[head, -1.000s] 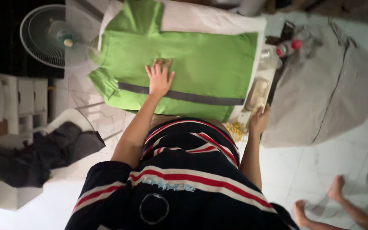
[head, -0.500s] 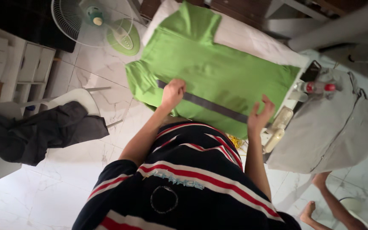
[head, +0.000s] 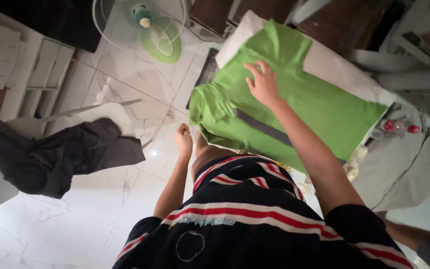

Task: The person irons a green shirt on an ironing board, then buttons it up and irons it again. The person uses a handheld iron and smooths the fabric with their hands.

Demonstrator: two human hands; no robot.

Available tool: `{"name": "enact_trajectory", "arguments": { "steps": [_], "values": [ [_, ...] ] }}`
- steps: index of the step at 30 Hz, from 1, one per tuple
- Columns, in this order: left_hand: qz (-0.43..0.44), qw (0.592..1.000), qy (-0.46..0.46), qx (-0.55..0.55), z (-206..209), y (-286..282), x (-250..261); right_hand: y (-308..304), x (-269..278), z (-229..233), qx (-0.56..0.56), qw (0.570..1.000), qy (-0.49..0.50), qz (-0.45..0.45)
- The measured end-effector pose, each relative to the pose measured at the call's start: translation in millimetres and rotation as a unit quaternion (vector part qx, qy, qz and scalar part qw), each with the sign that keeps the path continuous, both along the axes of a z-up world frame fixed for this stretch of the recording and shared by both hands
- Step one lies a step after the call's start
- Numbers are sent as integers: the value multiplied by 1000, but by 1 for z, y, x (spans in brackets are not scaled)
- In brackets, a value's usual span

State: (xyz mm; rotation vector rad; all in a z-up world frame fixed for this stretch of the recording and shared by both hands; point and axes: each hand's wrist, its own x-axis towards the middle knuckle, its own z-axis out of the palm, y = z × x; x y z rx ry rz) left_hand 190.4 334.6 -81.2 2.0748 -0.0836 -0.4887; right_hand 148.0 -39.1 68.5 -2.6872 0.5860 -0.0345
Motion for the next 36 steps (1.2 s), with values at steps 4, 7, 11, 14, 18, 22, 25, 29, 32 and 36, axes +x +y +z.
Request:
{"name": "enact_trajectory", "arguments": {
  "steps": [4,7,11,14,18,22,25,29,32,36],
  "values": [
    [30,998,56,27,-12,16,33,2,64,-19,-87,995,15,42],
    [-37,998,-27,-51,-21,5,60,3,87,-35,-127,990,36,55],
    [-136,983,-12,-119,-35,-21,84,14,81,-45,-125,987,96,26],
    [-196,965,110,-137,-43,-39,90,23,75,-47,-119,987,106,-1],
    [-248,959,137,-18,-46,-48,88,25,57,-44,-111,986,124,-1],
    [-289,953,78,50,-34,-25,74,26,28,-29,-135,987,62,54],
    [-295,954,-48,17,-3,-6,62,43,-11,-1,-120,990,19,75],
    [-297,948,-64,-99,54,21,42,70,-63,57,-82,992,-64,69],
    [-312,917,-127,-216,90,40,10,93,-108,99,-61,987,-141,49],
    [-255,938,10,-237,127,61,-48,125,-178,150,-66,974,-219,9]
  ]
}}
